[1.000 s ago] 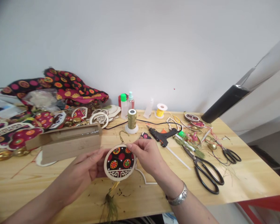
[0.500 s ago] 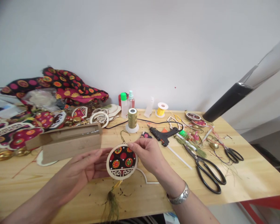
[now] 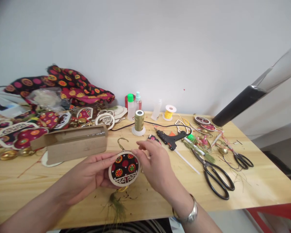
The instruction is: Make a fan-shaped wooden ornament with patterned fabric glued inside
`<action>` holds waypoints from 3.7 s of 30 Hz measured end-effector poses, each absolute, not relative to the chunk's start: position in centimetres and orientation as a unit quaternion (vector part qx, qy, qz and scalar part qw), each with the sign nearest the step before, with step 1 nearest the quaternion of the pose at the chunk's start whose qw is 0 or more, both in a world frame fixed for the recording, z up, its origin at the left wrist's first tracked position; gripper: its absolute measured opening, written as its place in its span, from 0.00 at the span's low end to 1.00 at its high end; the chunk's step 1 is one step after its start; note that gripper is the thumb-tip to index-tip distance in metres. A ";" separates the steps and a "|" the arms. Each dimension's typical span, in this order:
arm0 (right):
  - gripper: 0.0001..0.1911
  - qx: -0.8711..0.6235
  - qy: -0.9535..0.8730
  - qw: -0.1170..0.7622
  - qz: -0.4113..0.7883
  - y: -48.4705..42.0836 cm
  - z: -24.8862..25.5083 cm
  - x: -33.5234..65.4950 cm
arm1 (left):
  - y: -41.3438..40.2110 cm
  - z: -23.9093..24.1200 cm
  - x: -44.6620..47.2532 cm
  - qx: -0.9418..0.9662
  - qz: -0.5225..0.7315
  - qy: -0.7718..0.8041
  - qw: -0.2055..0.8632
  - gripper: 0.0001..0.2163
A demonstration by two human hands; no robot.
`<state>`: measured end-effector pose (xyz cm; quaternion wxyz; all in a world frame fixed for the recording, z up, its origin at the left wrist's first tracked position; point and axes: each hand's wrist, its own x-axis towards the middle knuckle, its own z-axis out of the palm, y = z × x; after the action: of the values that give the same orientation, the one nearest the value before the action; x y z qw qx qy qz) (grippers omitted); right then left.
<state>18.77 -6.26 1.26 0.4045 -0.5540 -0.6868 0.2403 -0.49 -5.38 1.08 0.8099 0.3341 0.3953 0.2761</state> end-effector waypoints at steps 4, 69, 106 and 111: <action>0.07 -0.494 -0.767 0.404 0.062 -7.9 1.3 17.2 | -5.3 1.0 -0.4 0.324 0.289 0.406 0.804 0.13; 0.09 -0.445 -0.844 0.296 0.045 -6.3 0.7 18.5 | -5.9 0.0 -0.1 0.320 0.300 0.405 0.802 0.12; 0.09 -0.549 -0.748 0.371 0.037 -7.6 -0.6 16.7 | -6.3 0.1 0.3 0.315 0.353 0.423 0.773 0.13; 0.10 -0.552 -0.690 0.448 0.137 -7.2 -0.4 17.1 | -6.3 0.0 0.4 0.316 0.345 0.428 0.773 0.15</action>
<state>17.08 -7.21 -0.41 0.4483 -0.5520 -0.6895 0.1374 0.37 -6.31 -0.03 0.7734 0.3157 0.4284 0.3445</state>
